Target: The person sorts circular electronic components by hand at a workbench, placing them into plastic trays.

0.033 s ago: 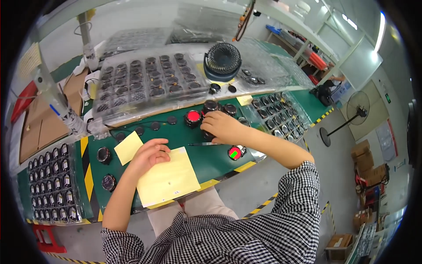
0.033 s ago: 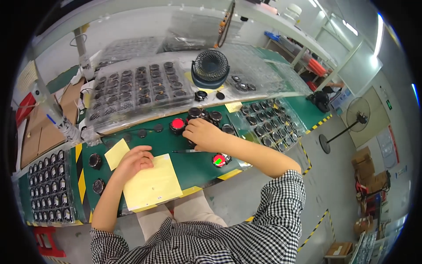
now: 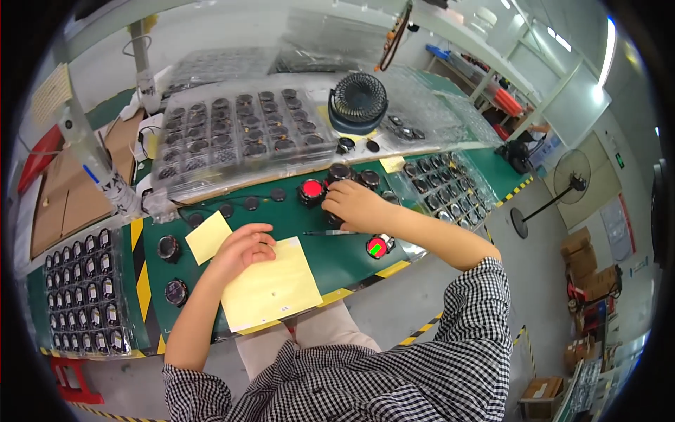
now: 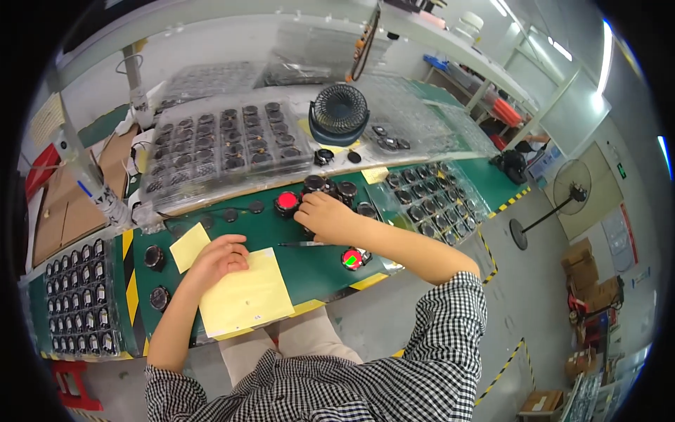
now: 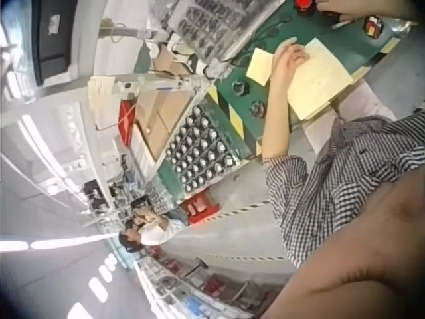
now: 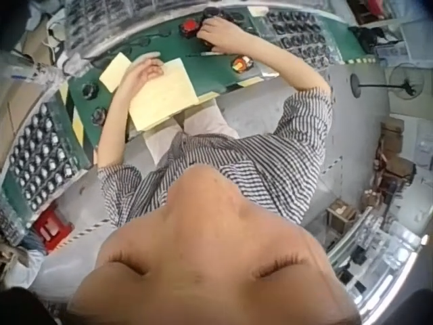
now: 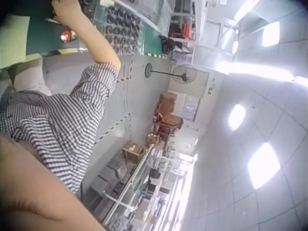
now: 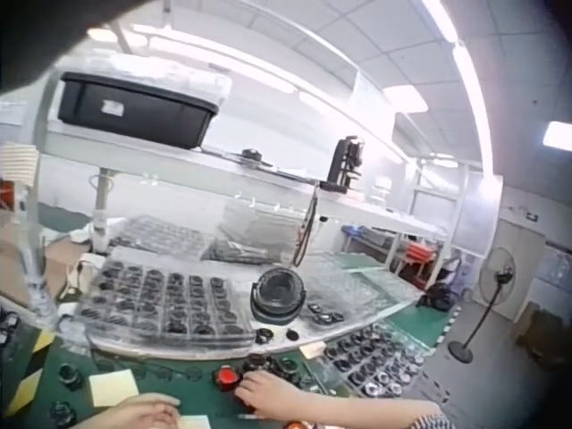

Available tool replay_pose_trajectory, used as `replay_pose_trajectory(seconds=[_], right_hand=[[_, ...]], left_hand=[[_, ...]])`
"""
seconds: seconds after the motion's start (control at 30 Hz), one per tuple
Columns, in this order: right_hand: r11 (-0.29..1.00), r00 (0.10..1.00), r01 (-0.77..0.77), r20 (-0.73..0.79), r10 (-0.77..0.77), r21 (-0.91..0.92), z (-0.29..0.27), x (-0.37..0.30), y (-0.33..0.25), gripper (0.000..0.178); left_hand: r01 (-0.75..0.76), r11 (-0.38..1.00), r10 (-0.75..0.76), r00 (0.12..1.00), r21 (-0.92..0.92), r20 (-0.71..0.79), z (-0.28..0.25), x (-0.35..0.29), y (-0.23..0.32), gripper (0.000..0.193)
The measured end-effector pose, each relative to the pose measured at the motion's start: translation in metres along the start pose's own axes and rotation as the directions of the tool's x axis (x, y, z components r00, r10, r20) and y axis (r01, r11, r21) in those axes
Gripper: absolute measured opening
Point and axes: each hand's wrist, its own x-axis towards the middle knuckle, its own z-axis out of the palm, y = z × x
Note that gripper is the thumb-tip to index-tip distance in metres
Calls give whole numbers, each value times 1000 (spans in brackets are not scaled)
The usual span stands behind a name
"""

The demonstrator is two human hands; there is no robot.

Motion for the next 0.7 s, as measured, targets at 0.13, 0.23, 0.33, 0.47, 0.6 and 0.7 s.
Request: replay_pose_trajectory(seconds=[0.13,0.23,0.33,0.47,0.6,0.7], right_hand=[[1000,986,0,165,2,-10,14,11,3,50],[1000,982,26,186,-23,-11,17,11,4,49],[996,978,87,191,-81,-25,15,17,5,45],[991,968,114,232,-96,-68,10,10,11,40],[996,990,83,110,-86,27,-8,29,-4,48],[950,997,77,-16,-75,303,-23,55,-37,52]], left_hand=[[-18,1000,18,1000,-10,15,-5,-3,-2,32],[-23,999,23,1000,-25,-13,-2,-4,-1,30],[-31,999,31,999,-17,-44,1,-8,2,29],[-31,999,32,999,10,-12,6,1,-1,30],[-66,997,67,997,41,-31,6,-4,2,33],[-60,998,60,998,6,-36,27,-5,-1,45]])
